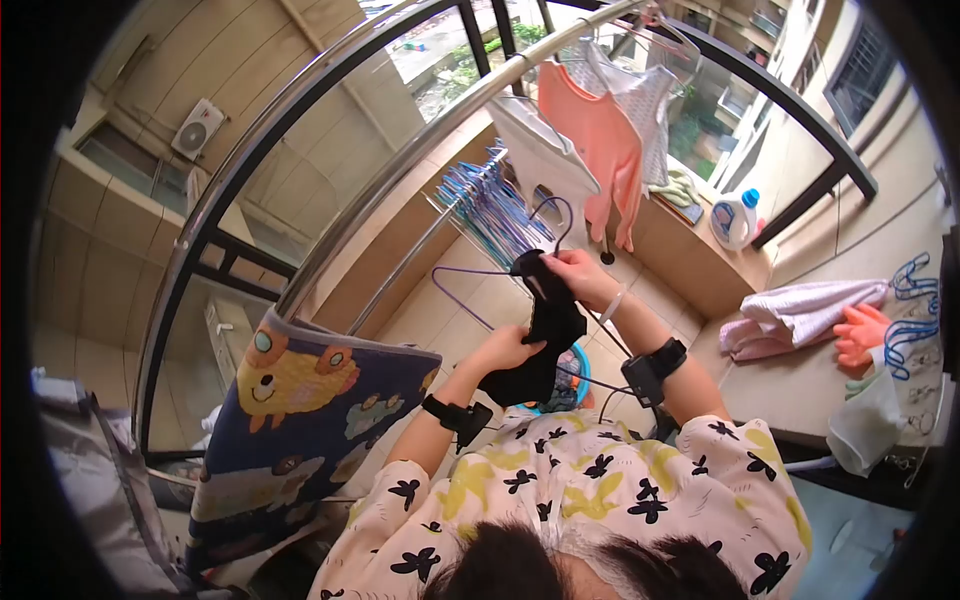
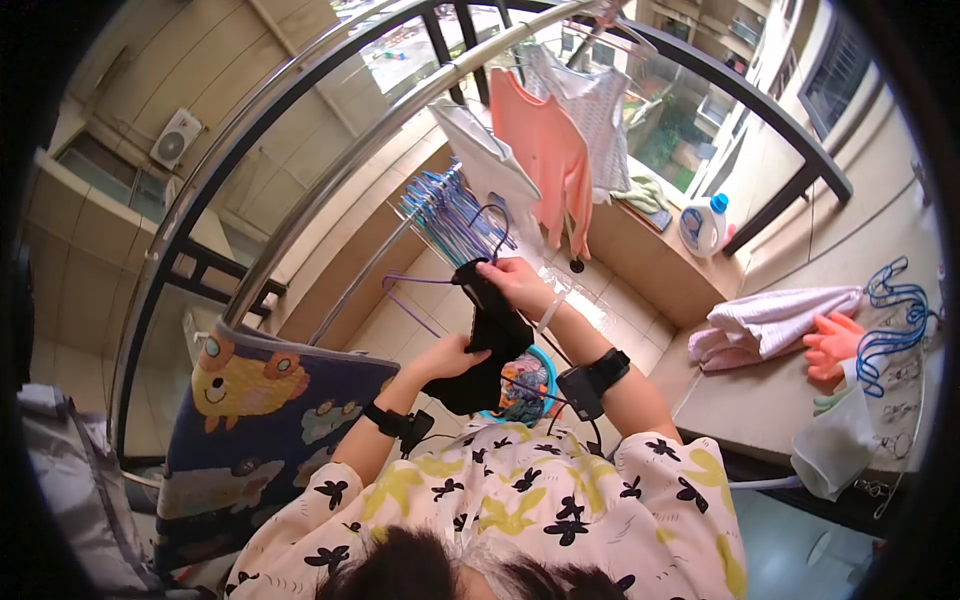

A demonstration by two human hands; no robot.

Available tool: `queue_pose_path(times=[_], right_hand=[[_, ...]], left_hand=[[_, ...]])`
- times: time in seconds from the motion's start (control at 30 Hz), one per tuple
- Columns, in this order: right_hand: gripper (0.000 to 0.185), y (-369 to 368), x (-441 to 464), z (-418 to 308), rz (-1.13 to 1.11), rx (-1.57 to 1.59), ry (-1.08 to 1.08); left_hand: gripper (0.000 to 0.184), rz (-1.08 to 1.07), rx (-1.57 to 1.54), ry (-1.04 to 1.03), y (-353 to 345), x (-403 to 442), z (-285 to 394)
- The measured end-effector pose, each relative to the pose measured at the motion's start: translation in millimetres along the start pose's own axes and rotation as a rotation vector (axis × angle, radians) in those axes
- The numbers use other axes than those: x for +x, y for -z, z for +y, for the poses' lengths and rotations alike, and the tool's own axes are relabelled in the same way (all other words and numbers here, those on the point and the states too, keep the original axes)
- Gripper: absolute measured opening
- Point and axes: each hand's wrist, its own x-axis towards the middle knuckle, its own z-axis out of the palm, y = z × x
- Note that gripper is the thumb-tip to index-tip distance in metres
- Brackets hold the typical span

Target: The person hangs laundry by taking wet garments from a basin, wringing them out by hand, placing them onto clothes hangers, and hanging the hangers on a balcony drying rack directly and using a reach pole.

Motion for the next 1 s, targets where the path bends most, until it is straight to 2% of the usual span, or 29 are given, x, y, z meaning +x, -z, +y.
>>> queue_pose_path(times=[0.07, 0.1, 0.13, 0.17, 0.2, 0.23, 0.27, 0.3, 0.37, 0.43, 0.5, 0.57, 0.6, 0.7, 0.77, 0.83, 0.87, 0.9, 0.97, 1.0], right_hand=[[0.034, -22.9, -4.4, -21.6, -0.027, -0.225, 0.0], [0.033, -35.0, -10.0, -37.5, -0.14, -0.244, -0.056], [0.034, -45.1, -15.5, -43.1, -0.16, -0.28, 0.017], [0.036, -55.3, -20.9, -44.6, -0.18, -0.314, 0.092], [0.039, -57.9, -17.2, -33.8, -0.261, -0.347, 0.148], [0.035, -63.1, -27.6, -26.9, -0.254, -0.248, 0.119], [0.03, -61.4, -34.6, -19.8, -0.3, -0.265, 0.082], [0.026, -56.0, -40.9, -15.8, -0.347, -0.285, 0.048], [0.019, -47.9, -60.9, -11.9, -0.334, -0.221, -0.067], [0.017, -51.7, -75.3, -20.9, -0.257, -0.116, -0.018], [0.02, -58.2, -66.5, -18.8, -0.272, -0.132, -0.033], [0.018, -78.0, -49.0, -11.0, -0.163, 0.221, 0.06], [0.023, -78.1, -39.3, -16.1, -0.3, 0.254, 0.031], [0.03, -108.8, -23.2, -61.5, -0.323, 0.318, 0.034], [0.037, -115.2, 2.4, -72.7, -0.315, 0.238, 0.088], [0.036, -125.8, 25.9, -78.0, -0.329, 0.217, 0.251], [0.036, -134.1, 35.5, -85.7, -0.333, 0.213, 0.257], [0.035, -144.3, 45.9, -94.5, -0.335, 0.221, 0.309], [0.034, -165.3, 68.5, -108.3, -0.272, 0.224, 0.379], [0.033, -176.6, 83.8, -118.1, -0.248, 0.148, 0.434]], left_hand=[[0.038, 0.034, -0.059, 0.055, -7.2, 4.5, -24.3], [0.035, 0.277, -0.137, -0.144, -16.3, 13.7, -48.7], [0.031, 0.521, -0.206, -0.345, -13.8, 14.1, -52.2], [0.031, 0.536, -0.208, -0.346, -6.9, 11.6, -57.5], [0.032, 0.6, -0.098, -0.219, -0.1, 7.0, -64.6], [0.035, 0.657, 0.012, -0.087, 9.0, -1.9, -63.3], [0.041, 0.744, -0.128, -0.001, 20.1, -4.4, -60.1], [0.044, 0.871, -0.054, 0.015, 30.9, -8.3, -59.2], [0.042, 0.878, 0.036, 0.102, 50.7, -11.4, -68.2], [0.041, 0.861, -0.007, 0.126, 71.9, -21.5, -67.6], [0.041, 0.828, 0.045, 0.12, 84.4, -18.9, -78.2], [0.04, 0.899, 0.11, 0.087, 98.0, -19.8, -77.9], [0.039, 0.891, 0.117, 0.154, 108.0, -22.2, -79.0], [0.037, 0.986, 0.066, 0.107, 143.0, -41.2, -69.7], [0.037, 1.03, 0.042, 0.103, 158.2, -40.8, -73.5], [0.026, 1.405, -0.002, -0.078, 173.3, -42.0, -61.1], [0.027, 1.413, 0.42, -0.09, 186.2, -39.1, -75.6], [0.027, 1.423, 0.419, -0.092, 189.7, -32.2, -86.1], [0.039, 1.668, 0.105, 0.141, 195.5, -39.9, -70.2], [0.047, 1.769, 0.067, 0.04, 199.4, -43.5, -64.4]])
